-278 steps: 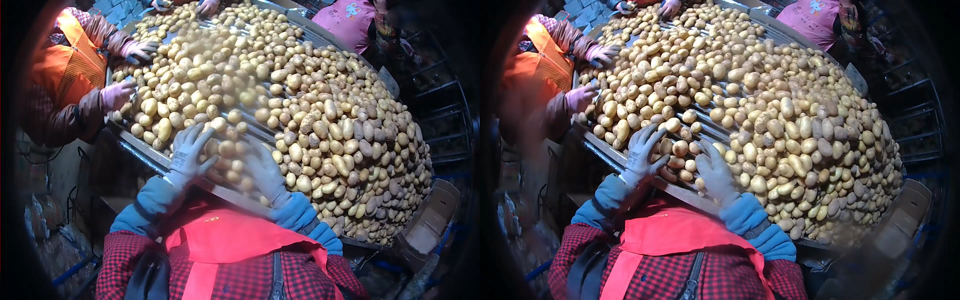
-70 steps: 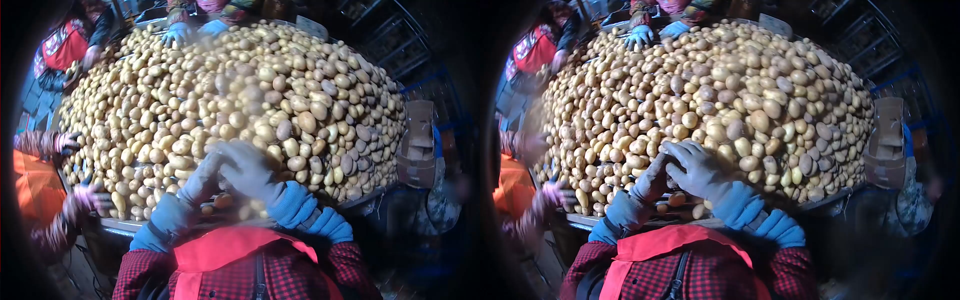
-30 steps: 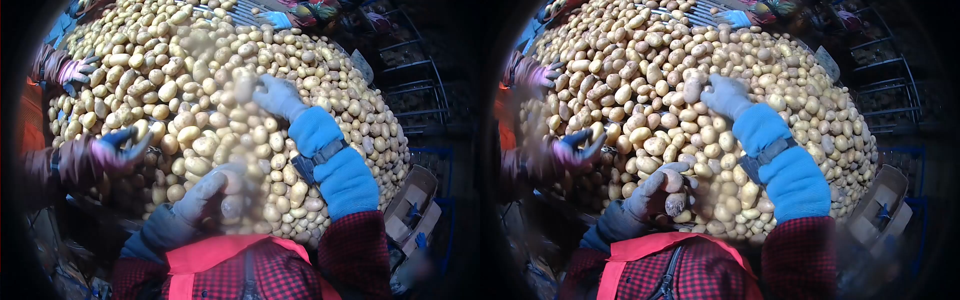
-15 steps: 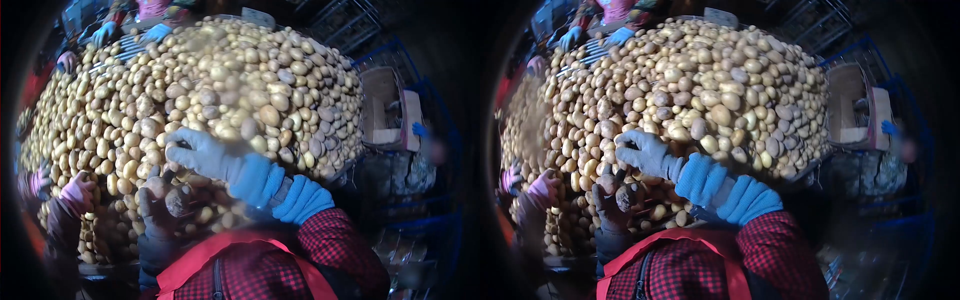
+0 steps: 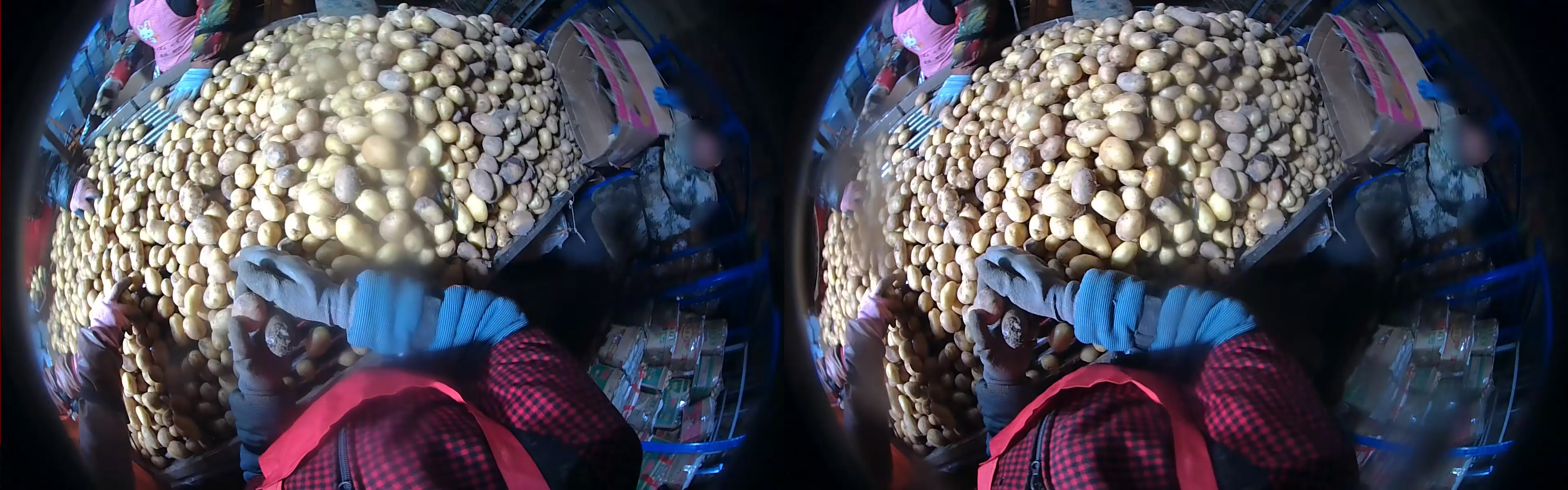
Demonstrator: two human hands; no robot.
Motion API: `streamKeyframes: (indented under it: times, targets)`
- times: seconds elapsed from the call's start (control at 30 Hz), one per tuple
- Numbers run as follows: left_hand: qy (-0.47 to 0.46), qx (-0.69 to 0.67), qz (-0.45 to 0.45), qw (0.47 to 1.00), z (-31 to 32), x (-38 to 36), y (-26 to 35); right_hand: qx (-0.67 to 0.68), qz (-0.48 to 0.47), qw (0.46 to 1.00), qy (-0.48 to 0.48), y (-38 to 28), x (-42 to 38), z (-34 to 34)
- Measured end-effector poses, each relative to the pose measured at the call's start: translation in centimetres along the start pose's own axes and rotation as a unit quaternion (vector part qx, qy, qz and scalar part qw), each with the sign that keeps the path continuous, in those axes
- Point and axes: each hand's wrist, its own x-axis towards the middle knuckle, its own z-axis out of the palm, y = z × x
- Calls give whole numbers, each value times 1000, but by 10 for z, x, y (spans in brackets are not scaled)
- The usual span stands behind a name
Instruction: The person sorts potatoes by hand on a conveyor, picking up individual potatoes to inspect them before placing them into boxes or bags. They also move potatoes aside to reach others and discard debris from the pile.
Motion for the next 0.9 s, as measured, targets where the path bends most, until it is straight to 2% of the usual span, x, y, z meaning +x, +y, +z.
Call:
streamKeyframes:
  times: [0.03, 0.07, 0.13, 0.2, 0.27, 0.33, 0.37, 0.4, 0.47, 0.5, 0.53, 0.57, 0.6, 0.63, 0.67, 0.7, 0.77, 0.8, 0.87, 0.9]
  targets:
    - [-4, 4, -3, 1000, 1, 1, 0, -5, 0, 1000, 4, 2, 0, -2]
    - [-8, 12, -9, 1000, 1, 2, -1, -43, -44, 998, 0, 11, -3, -4]
    - [-16, 20, -19, 999, 4, 3, -4, -51, -46, 998, 0, 12, -9, -10]
    - [-27, 28, -32, 999, 9, 6, -7, -28, -19, 999, -25, 11, -13, -19]
    - [-39, 36, -42, 998, 15, 9, -11, -37, 2, 999, -3, -23, -25, -49]
    - [-44, 57, -36, 997, 15, 13, -14, -12, 58, 995, 79, -53, -44, -95]
    - [-45, 71, -27, 996, 14, 17, -15, -14, 36, 986, 163, -50, -47, -130]
    - [-45, 89, -10, 995, 11, 19, -16, -19, 13, 969, 245, -47, -50, -166]
    - [-26, 127, 23, 991, 3, 24, -24, 42, 52, 901, 429, -45, -61, -237]
    - [-11, 199, 31, 979, 3, 24, -26, -144, 94, 875, 452, -22, -74, -281]
    - [3, 270, 38, 962, 3, 24, -29, -320, 150, 808, 472, 1, -88, -324]
    - [-13, 231, 14, 973, 10, 28, -26, -351, 192, 788, 468, 9, -97, -349]
    - [-27, 191, -10, 981, 16, 31, -24, -319, 293, 769, 471, -4, -90, -353]
    - [-39, 153, -36, 987, 23, 35, -22, -327, 304, 770, 456, 9, -90, -370]
    - [-45, 69, -47, 995, 22, 36, -26, -384, 328, 739, 446, 24, -87, -384]
    - [-38, 131, -28, 990, 17, 37, -29, -440, 350, 705, 433, 32, -83, -391]
    - [-18, 256, 9, 966, 9, 37, -35, -454, 319, 698, 453, 49, -75, -402]
    - [8, 280, -10, 960, 6, 37, -35, -461, 301, 695, 463, 54, -71, -404]
    - [35, 232, -31, 972, 3, 37, -35, -432, 272, 719, 472, 59, -69, -408]
    - [34, 159, -36, 986, 2, 37, -37, -417, 257, 730, 477, 57, -69, -408]
